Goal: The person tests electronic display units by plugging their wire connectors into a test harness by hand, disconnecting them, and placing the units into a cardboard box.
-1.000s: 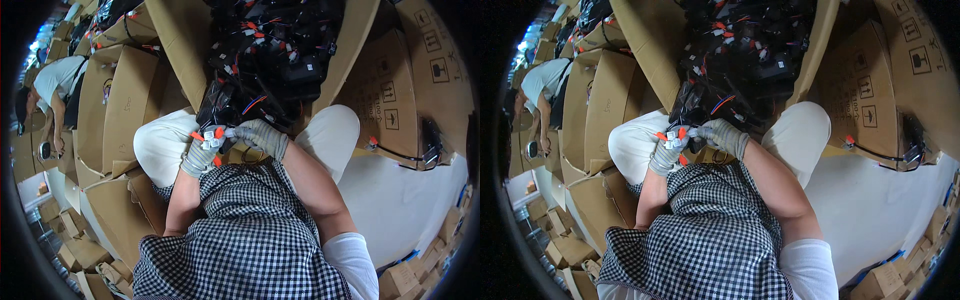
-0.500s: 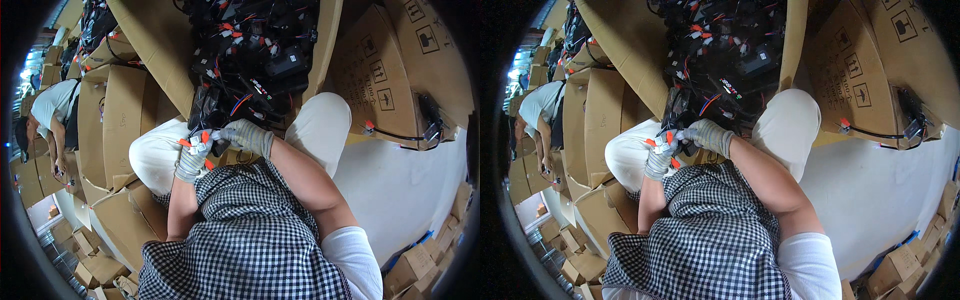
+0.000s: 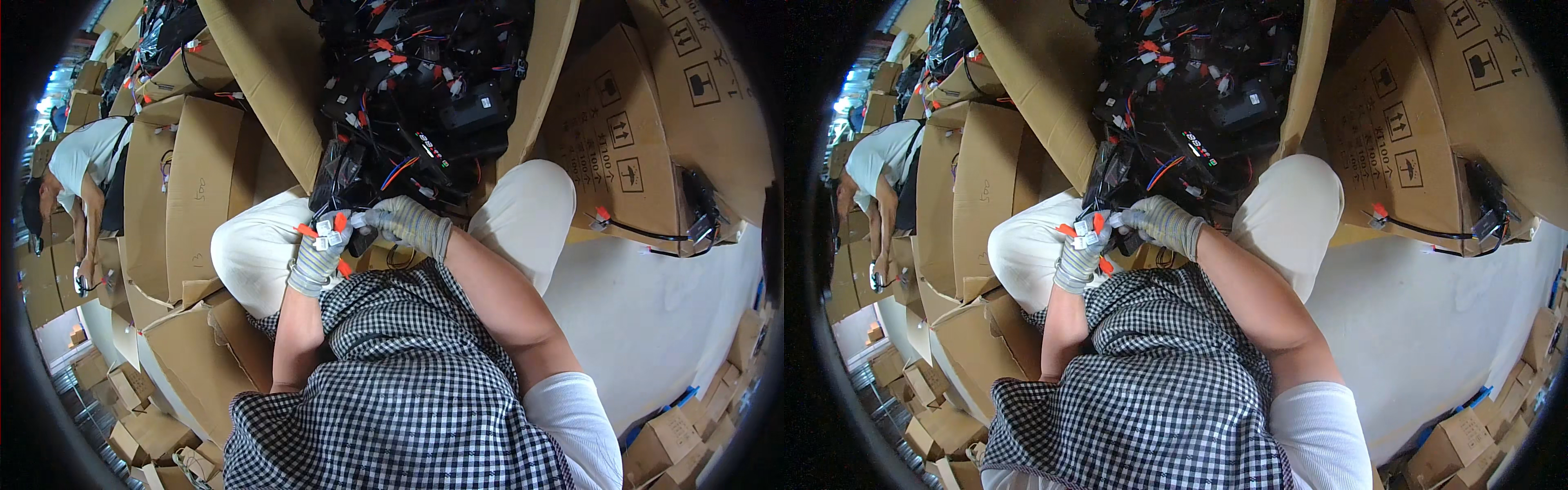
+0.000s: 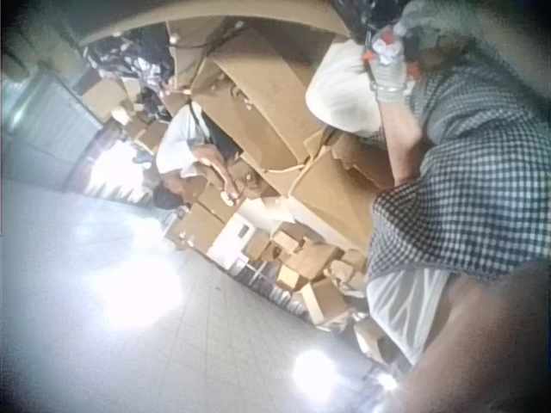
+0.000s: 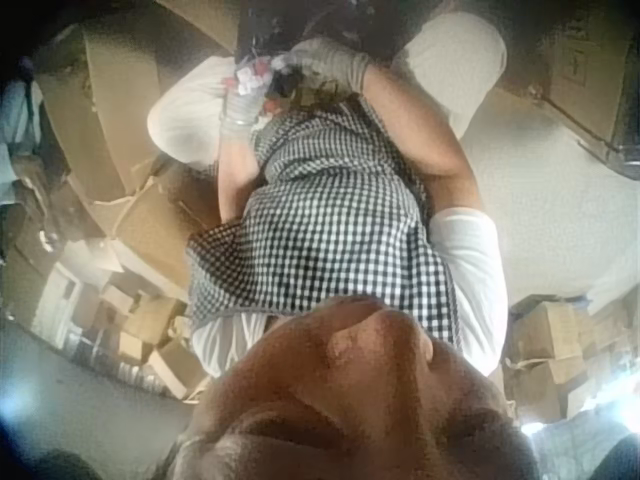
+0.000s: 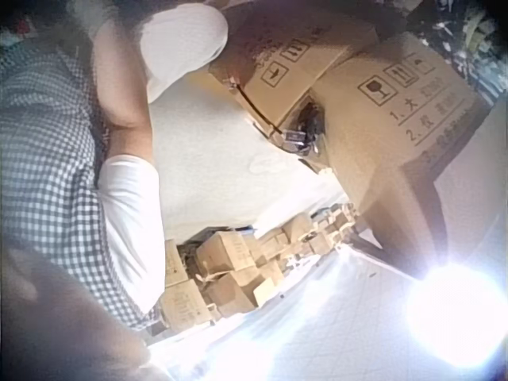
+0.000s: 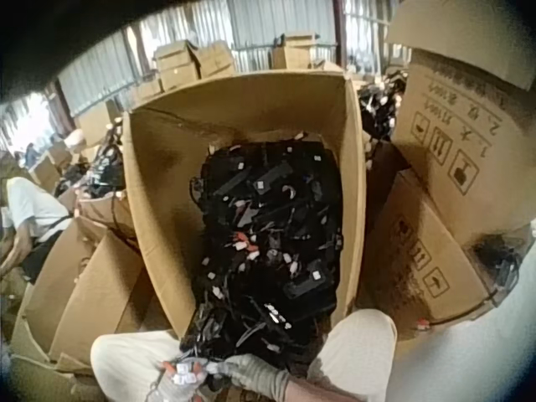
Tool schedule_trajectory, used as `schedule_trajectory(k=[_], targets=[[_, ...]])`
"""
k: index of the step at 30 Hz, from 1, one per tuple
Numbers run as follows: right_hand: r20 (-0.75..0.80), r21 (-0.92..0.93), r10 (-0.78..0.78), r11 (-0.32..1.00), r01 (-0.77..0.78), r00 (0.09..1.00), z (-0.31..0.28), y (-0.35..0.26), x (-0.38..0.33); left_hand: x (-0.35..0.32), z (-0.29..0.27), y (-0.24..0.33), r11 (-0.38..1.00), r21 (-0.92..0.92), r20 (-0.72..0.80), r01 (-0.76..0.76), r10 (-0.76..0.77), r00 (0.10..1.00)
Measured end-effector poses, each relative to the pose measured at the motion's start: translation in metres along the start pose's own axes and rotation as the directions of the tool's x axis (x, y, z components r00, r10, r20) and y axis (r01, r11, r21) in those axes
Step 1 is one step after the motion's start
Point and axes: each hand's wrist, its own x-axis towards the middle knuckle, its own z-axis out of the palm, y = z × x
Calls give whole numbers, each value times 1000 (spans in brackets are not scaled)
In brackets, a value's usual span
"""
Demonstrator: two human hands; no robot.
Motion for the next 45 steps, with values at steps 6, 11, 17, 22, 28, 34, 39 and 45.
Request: schedule_trajectory(k=[6,11,17,22,28,34,39,45], targets=[[-20,40,-20,999,21,1000,7,-16,-9,-3,4,-2,992,123,84,40,-51,995],[-55,10,-26,1000,27,998,8,-17,-13,-1,7,-1,980,181,80,81,-97,992],[-305,-33,-264,963,267,915,18,5,7,-29,54,-28,764,-133,19,632,-636,772],[-572,196,-26,966,168,820,-12,-13,-12,14,-9,-1,-249,-946,322,207,-793,517],[-120,-33,-471,882,470,874,-10,60,55,14,9,-8,-426,-897,228,-114,-670,707],[-437,-262,-694,707,657,572,-24,-14,-4,13,28,-17,-463,-856,287,-229,-796,533],[-356,-192,-878,405,894,321,-19,-70,-117,-1,9,-22,-445,-879,276,-173,-770,576],[-455,-426,-836,-100,899,-308,-20,-70,-272,11,5,-15,-412,-890,262,-193,-811,523]])
